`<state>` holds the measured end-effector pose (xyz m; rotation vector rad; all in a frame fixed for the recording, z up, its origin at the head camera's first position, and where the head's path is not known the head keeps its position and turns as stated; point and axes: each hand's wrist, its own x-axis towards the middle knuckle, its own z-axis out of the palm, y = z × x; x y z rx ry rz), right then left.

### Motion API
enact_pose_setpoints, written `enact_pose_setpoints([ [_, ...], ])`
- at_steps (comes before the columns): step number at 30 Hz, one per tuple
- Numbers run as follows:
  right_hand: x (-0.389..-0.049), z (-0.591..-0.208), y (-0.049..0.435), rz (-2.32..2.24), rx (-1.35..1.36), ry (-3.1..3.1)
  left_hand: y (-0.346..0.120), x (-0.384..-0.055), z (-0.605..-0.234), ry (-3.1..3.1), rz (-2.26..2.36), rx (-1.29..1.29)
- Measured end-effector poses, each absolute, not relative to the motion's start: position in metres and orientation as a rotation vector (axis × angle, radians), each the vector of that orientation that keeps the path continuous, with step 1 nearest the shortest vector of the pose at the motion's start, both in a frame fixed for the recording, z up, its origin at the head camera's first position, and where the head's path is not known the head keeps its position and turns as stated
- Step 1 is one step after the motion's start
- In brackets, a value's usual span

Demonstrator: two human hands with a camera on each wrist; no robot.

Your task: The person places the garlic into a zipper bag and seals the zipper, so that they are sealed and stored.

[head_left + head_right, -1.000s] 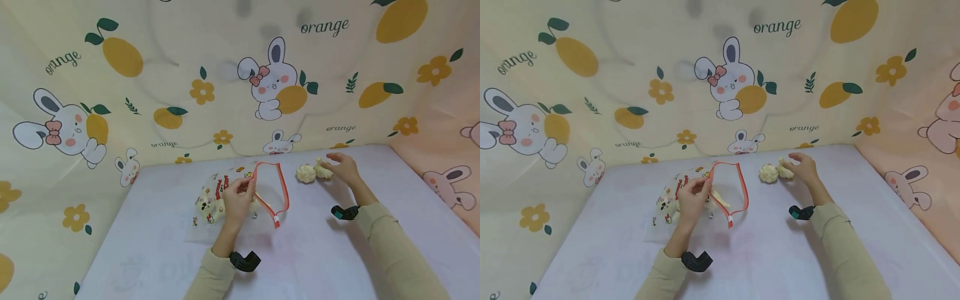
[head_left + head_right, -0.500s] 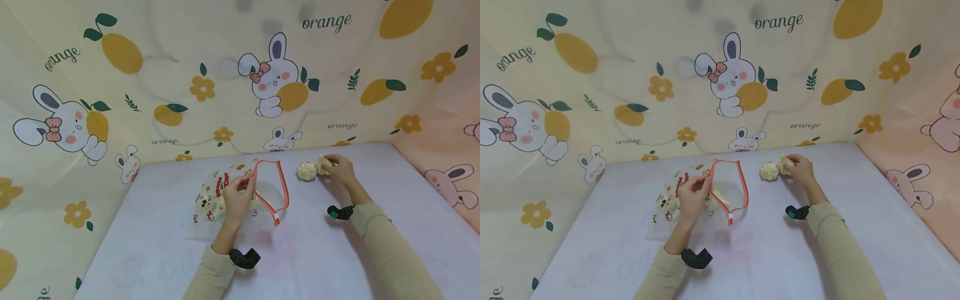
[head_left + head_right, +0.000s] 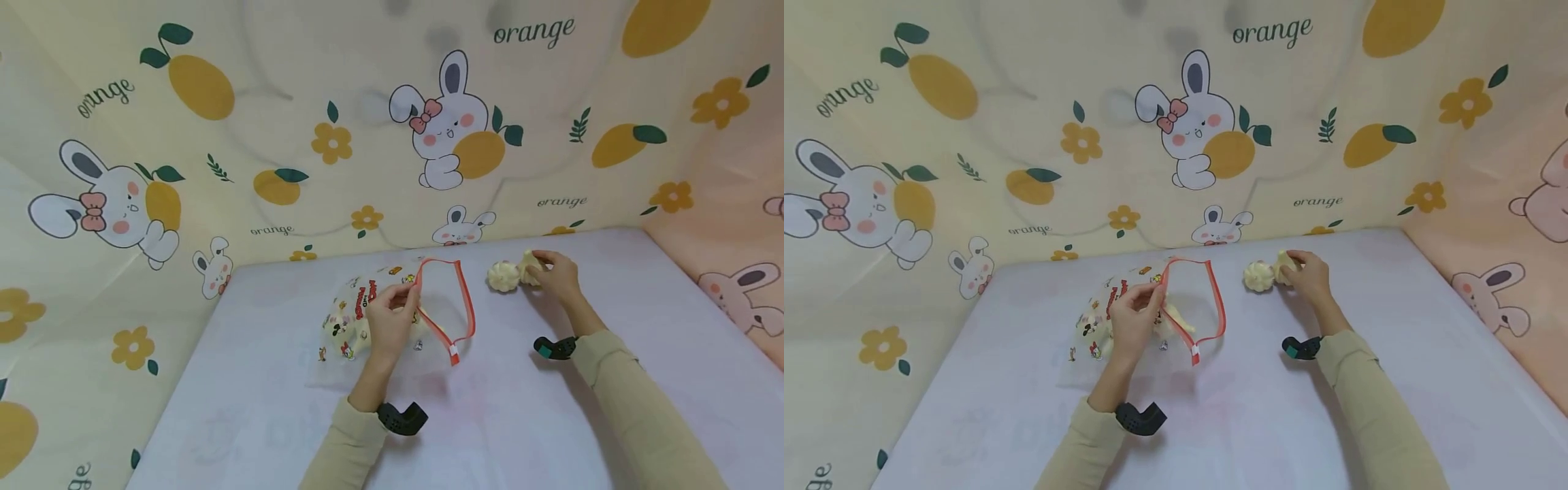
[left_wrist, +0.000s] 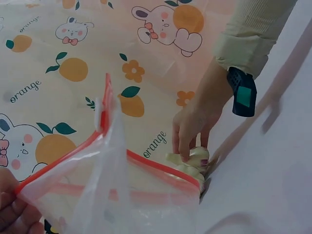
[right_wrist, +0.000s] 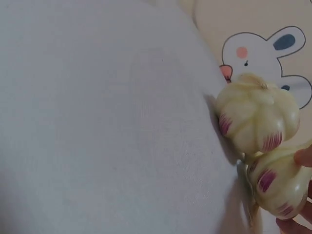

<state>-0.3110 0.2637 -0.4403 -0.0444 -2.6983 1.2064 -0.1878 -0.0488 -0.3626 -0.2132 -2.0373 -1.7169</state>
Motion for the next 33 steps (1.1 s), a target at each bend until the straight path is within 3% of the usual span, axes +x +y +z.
enact_pose_setpoints([
  [21,-0.296,-0.431,0.264,1.275,-0.154,-2.424,-0.051,-0.186,-0.362,-2.030,-1.729,-0.193],
  [33,-0.282,-0.420,0.253,1.357,-0.239,-2.281,-0.054,-0.205,-0.388,-1.993,-1.745,-0.163],
])
